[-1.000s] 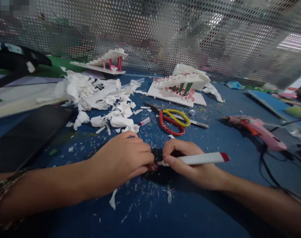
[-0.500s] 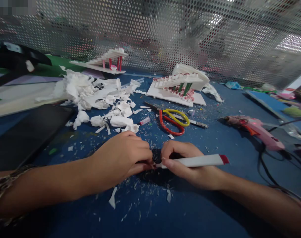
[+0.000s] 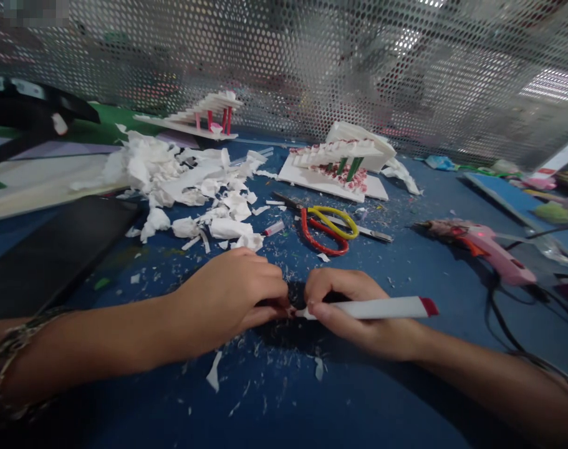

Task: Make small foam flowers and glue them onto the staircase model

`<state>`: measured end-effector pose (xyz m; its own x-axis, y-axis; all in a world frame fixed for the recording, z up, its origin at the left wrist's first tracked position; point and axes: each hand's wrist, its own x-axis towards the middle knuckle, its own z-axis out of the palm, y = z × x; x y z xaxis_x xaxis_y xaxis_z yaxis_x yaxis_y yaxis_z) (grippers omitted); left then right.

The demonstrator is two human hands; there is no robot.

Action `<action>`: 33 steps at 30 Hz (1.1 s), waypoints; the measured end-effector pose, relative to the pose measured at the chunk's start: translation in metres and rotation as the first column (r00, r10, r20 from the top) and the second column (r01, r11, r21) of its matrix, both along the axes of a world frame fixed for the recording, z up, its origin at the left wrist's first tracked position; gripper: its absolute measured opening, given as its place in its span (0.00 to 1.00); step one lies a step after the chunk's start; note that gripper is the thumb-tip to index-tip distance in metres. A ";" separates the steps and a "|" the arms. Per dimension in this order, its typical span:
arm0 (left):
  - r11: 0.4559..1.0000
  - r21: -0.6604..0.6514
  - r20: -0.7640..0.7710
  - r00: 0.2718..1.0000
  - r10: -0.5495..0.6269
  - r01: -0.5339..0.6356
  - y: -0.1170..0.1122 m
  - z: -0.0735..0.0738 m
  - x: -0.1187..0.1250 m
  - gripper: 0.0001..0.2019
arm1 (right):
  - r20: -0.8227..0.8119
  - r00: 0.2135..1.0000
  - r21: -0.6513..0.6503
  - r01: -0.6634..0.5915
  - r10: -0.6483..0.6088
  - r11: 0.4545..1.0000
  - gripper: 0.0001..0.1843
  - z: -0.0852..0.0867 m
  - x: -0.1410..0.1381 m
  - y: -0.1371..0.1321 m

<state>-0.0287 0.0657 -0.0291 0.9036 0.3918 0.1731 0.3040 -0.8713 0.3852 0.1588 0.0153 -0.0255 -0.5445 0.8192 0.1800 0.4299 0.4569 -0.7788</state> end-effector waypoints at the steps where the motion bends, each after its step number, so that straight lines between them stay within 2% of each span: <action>1: 1.000 -0.001 0.000 1.000 -0.003 0.003 0.000 0.000 0.000 0.04 | 0.005 1.000 0.012 -0.016 0.016 1.000 0.08 0.000 0.000 0.000; 10: 0.994 -0.107 0.001 1.000 0.006 -0.006 0.004 -0.001 0.000 0.03 | 0.006 0.995 -0.022 0.100 -0.100 0.995 0.08 -0.001 0.000 -0.001; 16: 0.986 -0.148 -0.048 0.997 0.067 -0.073 0.003 0.007 0.001 0.04 | -0.161 0.966 -0.106 0.189 -0.204 0.976 0.09 -0.003 0.003 0.000; 18: 0.986 -0.136 -0.049 0.994 0.095 -0.100 0.003 0.009 0.001 0.08 | -0.216 0.951 -0.140 0.195 -0.222 0.971 0.08 -0.004 0.004 0.001; 21: 0.992 -0.113 -0.028 0.998 0.052 -0.054 0.003 0.006 0.001 0.13 | -0.327 0.911 -0.184 0.202 -0.254 0.962 0.09 -0.006 0.004 0.002; 25: 0.992 -0.120 -0.006 0.999 -0.036 0.035 0.005 0.001 0.001 0.07 | -0.427 0.852 -0.238 0.216 -0.302 0.947 0.11 -0.009 0.005 0.003; 29: 0.977 -0.193 -0.031 0.995 -0.096 0.088 0.007 0.005 -0.001 0.06 | -0.412 0.858 -0.246 0.220 -0.308 0.944 0.11 -0.009 0.006 0.004; 33: 0.964 -0.241 -0.058 0.990 -0.127 0.110 0.009 0.010 -0.003 0.05 | -0.381 0.884 -0.198 0.209 -0.272 0.958 0.11 -0.007 0.006 0.003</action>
